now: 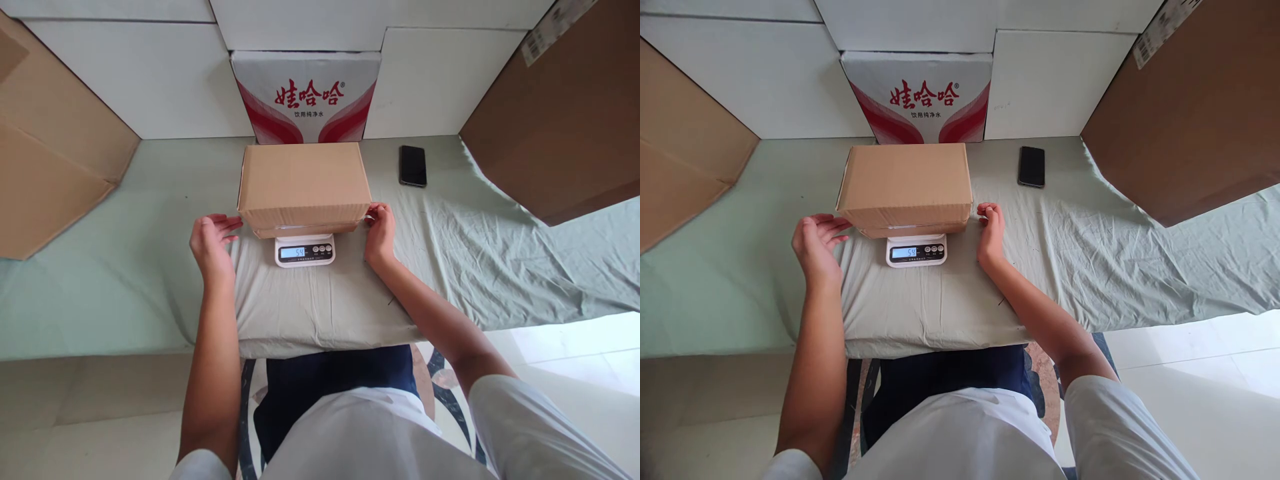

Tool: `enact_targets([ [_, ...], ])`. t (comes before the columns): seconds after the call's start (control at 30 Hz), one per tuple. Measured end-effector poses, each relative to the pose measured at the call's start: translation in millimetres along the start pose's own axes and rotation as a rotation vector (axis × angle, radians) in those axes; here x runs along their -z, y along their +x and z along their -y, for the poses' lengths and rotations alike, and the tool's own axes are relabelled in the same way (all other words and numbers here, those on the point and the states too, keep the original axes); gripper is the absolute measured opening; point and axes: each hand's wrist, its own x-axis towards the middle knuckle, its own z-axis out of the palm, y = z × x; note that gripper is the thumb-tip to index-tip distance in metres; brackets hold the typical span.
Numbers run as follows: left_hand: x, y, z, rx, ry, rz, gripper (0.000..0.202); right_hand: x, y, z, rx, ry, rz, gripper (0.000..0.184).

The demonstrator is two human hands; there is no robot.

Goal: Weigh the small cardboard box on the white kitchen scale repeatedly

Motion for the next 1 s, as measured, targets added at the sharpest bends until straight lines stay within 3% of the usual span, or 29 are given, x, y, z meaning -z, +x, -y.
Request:
enact_targets([
  [1.0,1.9,1.9,4.1,0.007,-0.025,0.016,0.05,1.0,2.0,-3.4,0.01,0.015,0.002,0.025],
])
